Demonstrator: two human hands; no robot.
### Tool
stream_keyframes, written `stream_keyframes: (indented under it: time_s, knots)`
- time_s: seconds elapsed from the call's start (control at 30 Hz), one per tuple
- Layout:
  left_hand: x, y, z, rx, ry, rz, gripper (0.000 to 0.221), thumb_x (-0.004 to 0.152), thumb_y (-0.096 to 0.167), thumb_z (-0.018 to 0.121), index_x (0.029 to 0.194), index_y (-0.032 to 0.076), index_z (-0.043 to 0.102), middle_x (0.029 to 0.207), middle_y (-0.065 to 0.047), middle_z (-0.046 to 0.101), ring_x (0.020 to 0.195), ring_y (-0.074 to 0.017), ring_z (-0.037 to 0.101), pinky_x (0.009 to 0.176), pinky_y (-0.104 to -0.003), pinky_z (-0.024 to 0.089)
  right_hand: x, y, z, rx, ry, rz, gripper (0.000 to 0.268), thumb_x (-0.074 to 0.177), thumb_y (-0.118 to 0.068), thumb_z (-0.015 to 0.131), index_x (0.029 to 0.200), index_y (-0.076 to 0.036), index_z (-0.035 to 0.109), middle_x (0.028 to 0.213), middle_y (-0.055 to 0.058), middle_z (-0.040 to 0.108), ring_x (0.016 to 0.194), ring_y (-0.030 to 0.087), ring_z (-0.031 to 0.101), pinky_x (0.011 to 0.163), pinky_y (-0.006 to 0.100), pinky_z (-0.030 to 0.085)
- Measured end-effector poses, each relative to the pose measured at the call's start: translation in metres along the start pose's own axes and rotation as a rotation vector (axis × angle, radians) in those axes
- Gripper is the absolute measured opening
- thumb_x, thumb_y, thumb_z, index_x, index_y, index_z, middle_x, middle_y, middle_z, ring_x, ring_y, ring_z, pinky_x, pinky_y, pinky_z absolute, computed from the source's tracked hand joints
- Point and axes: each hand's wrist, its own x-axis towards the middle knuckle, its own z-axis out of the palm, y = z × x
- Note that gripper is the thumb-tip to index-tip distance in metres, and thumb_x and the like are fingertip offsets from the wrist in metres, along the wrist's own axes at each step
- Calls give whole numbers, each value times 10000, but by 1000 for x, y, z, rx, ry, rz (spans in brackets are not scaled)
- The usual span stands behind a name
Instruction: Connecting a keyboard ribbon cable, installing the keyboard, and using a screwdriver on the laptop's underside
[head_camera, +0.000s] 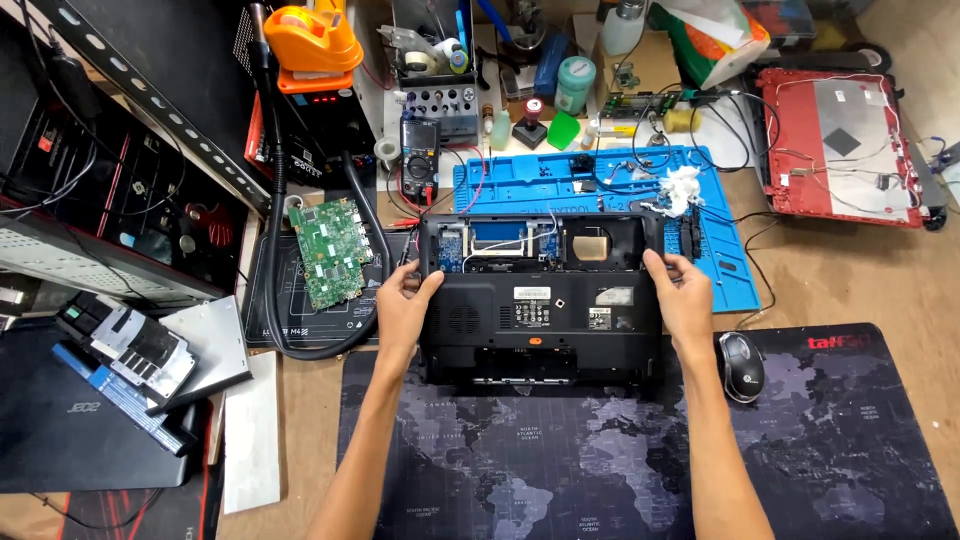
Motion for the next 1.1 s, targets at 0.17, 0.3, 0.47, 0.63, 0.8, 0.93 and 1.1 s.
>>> stream_keyframes:
  time_s: [0.17, 0.3, 0.47, 0.63, 0.8, 0.93, 1.1]
  knots:
    - [3, -6, 3, 152, 4, -17, 511, 820, 338, 842, 1223, 45, 723, 947, -122, 750, 709, -167, 665, 592, -301, 534, 3, 4, 5, -228, -24, -6, 504, 1004, -569, 734, 1189, -100, 756, 1074, 138, 700, 971, 346, 683, 843, 453, 514]
    - [0, -10, 2, 307, -5, 42, 510, 864, 360, 782, 1232, 13, 718, 1091, -151, 700, 878, -277, 698, 746, -369, 560, -3, 1, 9, -282, -41, 6, 522, 1030, -510, 708, 1230, -30, 744, 1070, 174, 691, 1006, 372, 690, 880, 465, 524]
    - [-11, -16, -4, 364, -69, 84, 515, 922, 388, 718, 1254, -5, 692, 1100, -131, 640, 1025, -234, 586, 904, -362, 486, -24, -33, 8, -296, -66, -23, 490, 1011, -383, 716, 1298, 13, 684, 1069, 277, 668, 1016, 432, 691, 891, 498, 545]
    - [-17, -14, -8, 386, -98, 93, 512, 938, 376, 699, 1263, -20, 683, 1106, -149, 633, 1055, -264, 575, 917, -390, 491, -57, -88, 10, -272, -74, -40, 563, 1015, -263, 683, 1426, 95, 544, 1165, 408, 614, 1117, 537, 627, 951, 575, 510]
    - [-18, -13, -10, 342, -123, 126, 505, 966, 317, 673, 1336, -26, 638, 1115, -156, 619, 1042, -252, 579, 890, -345, 491, -74, -82, 16, -348, -105, -145, 591, 968, -302, 697, 1461, -40, 504, 1341, 336, 571, 1285, 505, 534, 1091, 558, 368]
    - [-14, -15, -11, 349, -115, 139, 499, 957, 298, 686, 1338, -20, 634, 1117, -159, 624, 1039, -264, 596, 878, -347, 507, -76, -81, 24, -400, -125, -129, 588, 981, -315, 677, 1484, -75, 489, 1361, 327, 565, 1316, 491, 509, 1107, 546, 349]
    - [-14, 1, -11, 286, -134, 220, 511, 965, 170, 653, 1423, -27, 543, 1168, -233, 592, 1072, -341, 612, 878, -390, 513, -83, -97, 30, -436, -159, -44, 570, 1020, -335, 612, 1527, -128, 453, 1483, 373, 419, 1419, 545, 354, 1121, 654, 277]
